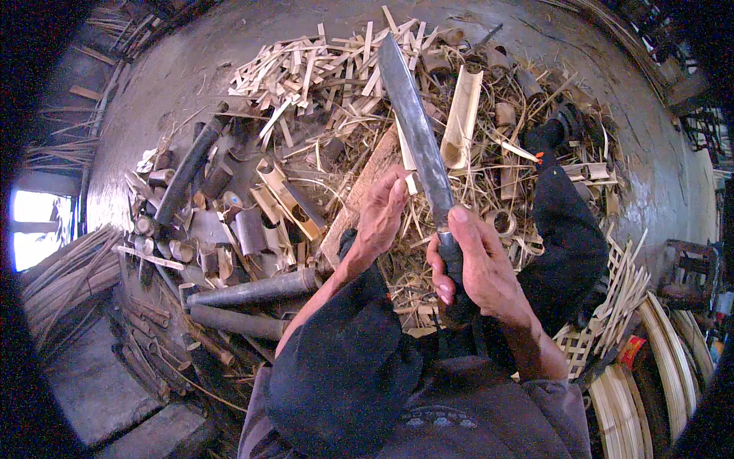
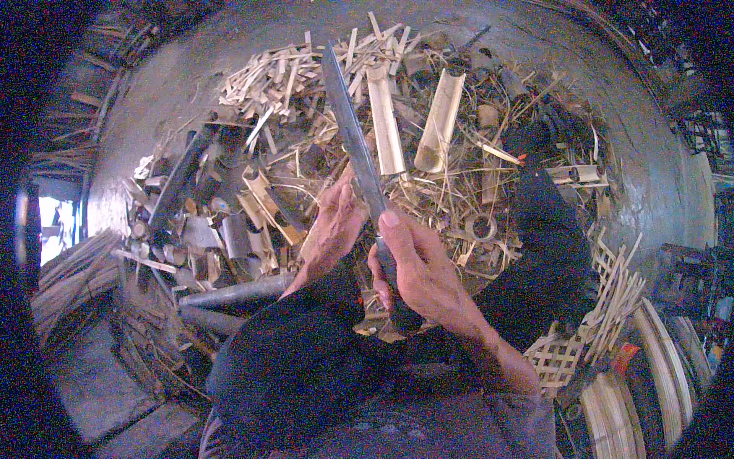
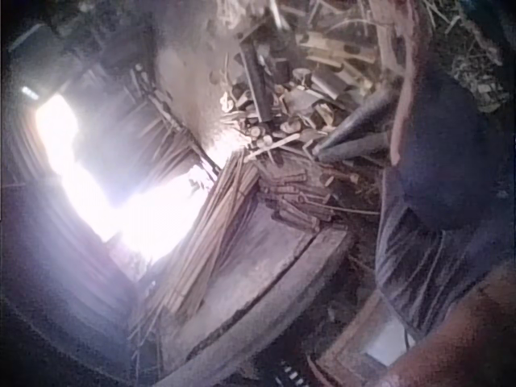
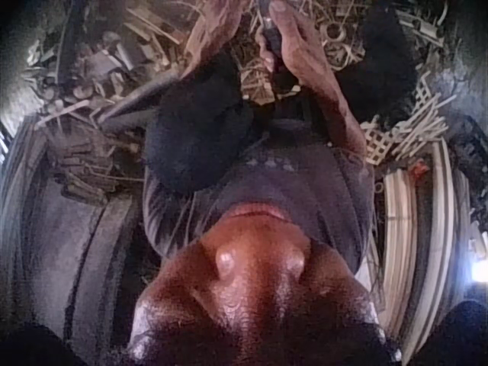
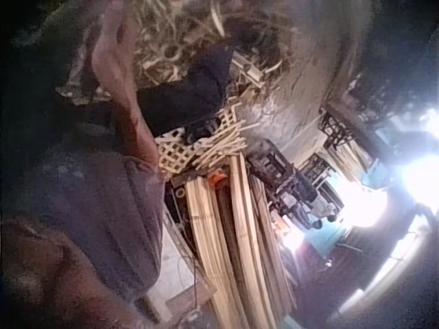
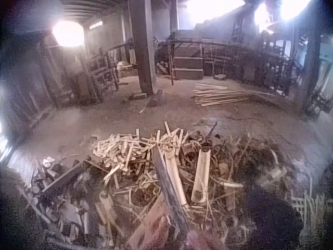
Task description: The person sits on the floor and uses a knife to shave thin strips from a piece of wood. They repeatedly hold the wood and pull the knife along its surface to create shavings, which accumulate on the floor.
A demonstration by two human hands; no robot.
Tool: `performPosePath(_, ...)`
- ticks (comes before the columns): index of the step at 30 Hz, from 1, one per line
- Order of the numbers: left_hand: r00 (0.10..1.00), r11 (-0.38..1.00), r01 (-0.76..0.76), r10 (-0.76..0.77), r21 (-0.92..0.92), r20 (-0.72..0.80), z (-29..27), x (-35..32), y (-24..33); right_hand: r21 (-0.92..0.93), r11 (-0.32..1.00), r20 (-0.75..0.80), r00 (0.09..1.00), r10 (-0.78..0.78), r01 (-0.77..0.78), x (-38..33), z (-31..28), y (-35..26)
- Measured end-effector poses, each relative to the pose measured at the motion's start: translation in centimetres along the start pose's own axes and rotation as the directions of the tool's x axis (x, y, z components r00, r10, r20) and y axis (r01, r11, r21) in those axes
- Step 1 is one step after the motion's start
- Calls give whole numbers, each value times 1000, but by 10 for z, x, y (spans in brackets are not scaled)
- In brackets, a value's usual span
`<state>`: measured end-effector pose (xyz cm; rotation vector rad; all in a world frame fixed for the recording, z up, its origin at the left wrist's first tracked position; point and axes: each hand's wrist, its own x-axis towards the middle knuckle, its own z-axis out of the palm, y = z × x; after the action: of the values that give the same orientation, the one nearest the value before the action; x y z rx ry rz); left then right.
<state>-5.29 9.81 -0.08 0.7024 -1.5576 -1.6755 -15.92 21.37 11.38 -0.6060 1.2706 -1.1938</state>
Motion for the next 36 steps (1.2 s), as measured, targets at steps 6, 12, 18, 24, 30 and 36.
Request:
performPosePath(6, 995, 994, -99, 99, 54, 7, 2, 0, -2, 13, 998, -5, 998, 55, -55, -1, 2, -7)
performPosePath(12, 999, 996, -26, 28, -90, 26, 4, 4, 0, -63, 998, -35, 999, 17, -19, -2, 5, -1)
performPosePath(18, 998, 960, -38, 52, -276, 44, 6, 3, 7, -138, 988, -6, 997, -71, 70, 1, 11, 1)
performPosePath(24, 989, 953, -90, 121, -290, 91, -8, 10, -15, -247, 952, -16, 981, -192, 183, 5, 14, 15)
performPosePath(30, 987, 974, -153, 158, -167, 18, -3, 12, -3, -263, 948, -24, 981, -195, 182, 11, 15, 21)
performPosePath(36, 980, 891, -164, 197, -423, 37, -7, 14, -24, -281, 937, -14, 976, -219, 206, 9, 23, 7)
